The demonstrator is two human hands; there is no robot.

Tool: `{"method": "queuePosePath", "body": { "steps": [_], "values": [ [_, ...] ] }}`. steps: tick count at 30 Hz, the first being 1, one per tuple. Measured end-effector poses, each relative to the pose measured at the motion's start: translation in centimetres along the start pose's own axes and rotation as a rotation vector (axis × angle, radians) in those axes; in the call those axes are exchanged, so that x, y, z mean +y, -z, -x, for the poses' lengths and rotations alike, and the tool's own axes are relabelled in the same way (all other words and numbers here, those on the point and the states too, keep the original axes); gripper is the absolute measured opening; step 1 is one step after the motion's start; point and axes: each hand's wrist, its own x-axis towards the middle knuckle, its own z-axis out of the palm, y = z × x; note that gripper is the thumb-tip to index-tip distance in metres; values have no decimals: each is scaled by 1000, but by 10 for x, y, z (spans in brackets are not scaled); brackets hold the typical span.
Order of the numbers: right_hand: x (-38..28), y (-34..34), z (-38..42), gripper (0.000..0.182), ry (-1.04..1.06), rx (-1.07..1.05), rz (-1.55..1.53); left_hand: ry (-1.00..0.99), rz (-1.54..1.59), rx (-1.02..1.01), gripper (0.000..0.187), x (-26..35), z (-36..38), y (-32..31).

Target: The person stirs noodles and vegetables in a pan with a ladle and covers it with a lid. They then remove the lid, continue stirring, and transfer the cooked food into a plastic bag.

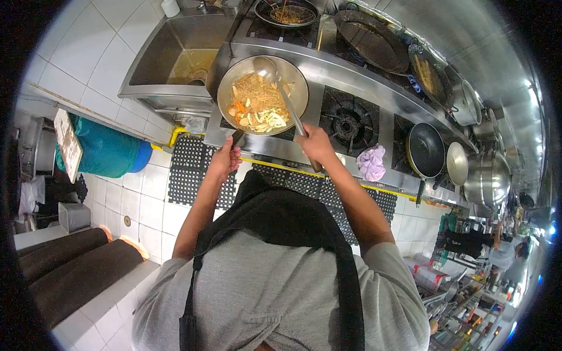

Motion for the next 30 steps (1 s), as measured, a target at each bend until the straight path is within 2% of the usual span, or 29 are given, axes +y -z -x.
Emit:
{"method": "queuePosePath", "body": {
  "steps": [2,3,5,8,11,12,14,18,21,22,24,25,26,28,29,30],
  "values": [
    [-3,6,-8,22,-341,-364,-631,2,0,-6,64,-1,-1,1],
    [-7,10,-7,22,-340,-365,-630,2,-1,-12,64,-1,-1,2],
    [-15,18,-6,11,-426,-439,-900,1,4,-13,64,-1,-1,2],
    [-9,17,-9,10,-450,-436,-972,-9,7,-17,63,-1,-1,2],
    [-21,16,7,11,-376,-347,-874,11,-2,8,63,-1,-3,3],
    [-23,18,12,11,-376,-351,-874,10,3,-1,62,-2,-4,4],
    [-23,22,36,23,-340,-339,-780,23,7,-7,62,-12,3,8],
    [-30,46,64,28,-270,-408,-604,18,-5,-14,62,-7,4,7],
    [-17,39,65,42,-152,-243,-392,22,-22,-9,62,-6,6,8],
    [-10,33,48,42,-142,-233,-392,9,-31,0,61,2,-3,5],
    [8,10,31,43,24,11,-67,6,-32,-8,61,0,-6,5],
    [8,3,26,38,-24,48,-29,4,-27,-11,61,0,-6,5],
    [10,0,24,38,-23,48,-30,3,-28,-11,61,-1,-5,5],
    [2,2,22,28,-302,-184,-403,2,-12,-13,61,1,-2,3],
    [3,5,22,28,-304,-183,-403,3,-13,-15,61,2,-1,3],
    [3,10,22,24,-356,-271,-635,6,-14,-15,61,2,-1,3]
  ]
}}
